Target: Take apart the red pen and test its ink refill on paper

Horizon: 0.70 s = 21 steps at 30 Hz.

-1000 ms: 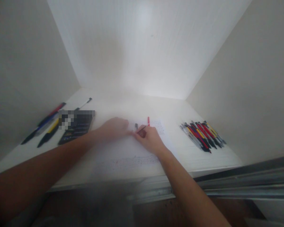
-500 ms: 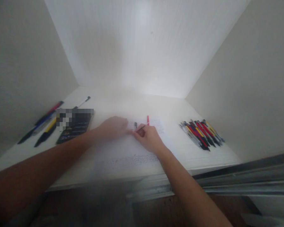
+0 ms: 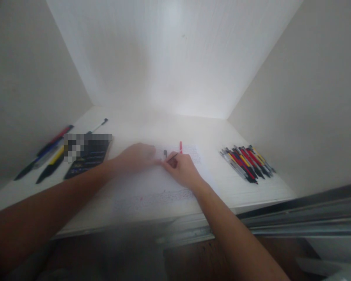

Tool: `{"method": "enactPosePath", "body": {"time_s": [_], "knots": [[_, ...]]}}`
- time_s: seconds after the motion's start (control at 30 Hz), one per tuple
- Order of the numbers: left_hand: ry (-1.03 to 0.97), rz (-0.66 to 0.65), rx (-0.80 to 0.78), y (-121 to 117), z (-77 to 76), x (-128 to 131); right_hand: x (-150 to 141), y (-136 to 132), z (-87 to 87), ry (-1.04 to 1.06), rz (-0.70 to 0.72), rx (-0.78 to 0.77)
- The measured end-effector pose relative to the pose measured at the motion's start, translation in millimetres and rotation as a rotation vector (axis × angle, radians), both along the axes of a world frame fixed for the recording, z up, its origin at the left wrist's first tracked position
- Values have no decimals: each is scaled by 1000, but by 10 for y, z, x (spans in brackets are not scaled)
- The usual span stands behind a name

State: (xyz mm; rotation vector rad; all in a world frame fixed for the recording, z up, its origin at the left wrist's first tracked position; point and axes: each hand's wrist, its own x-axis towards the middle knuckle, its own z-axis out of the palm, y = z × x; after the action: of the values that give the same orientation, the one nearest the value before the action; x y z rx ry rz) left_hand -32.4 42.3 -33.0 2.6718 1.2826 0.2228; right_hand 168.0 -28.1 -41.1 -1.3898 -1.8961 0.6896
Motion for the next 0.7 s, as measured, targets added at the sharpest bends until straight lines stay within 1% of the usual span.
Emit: {"method": "enactPosePath", "body": {"time_s": [0.37, 0.47, 0.7], "knots": [[-1, -4, 8, 14, -40, -1, 5, 8, -19, -17, 5, 1], [-1, 1, -7, 13, -30, -1, 12, 10, -27, -20, 14, -3], [-15, 3, -11, -6, 10, -3, 18, 6, -33, -15, -13, 20]]}}
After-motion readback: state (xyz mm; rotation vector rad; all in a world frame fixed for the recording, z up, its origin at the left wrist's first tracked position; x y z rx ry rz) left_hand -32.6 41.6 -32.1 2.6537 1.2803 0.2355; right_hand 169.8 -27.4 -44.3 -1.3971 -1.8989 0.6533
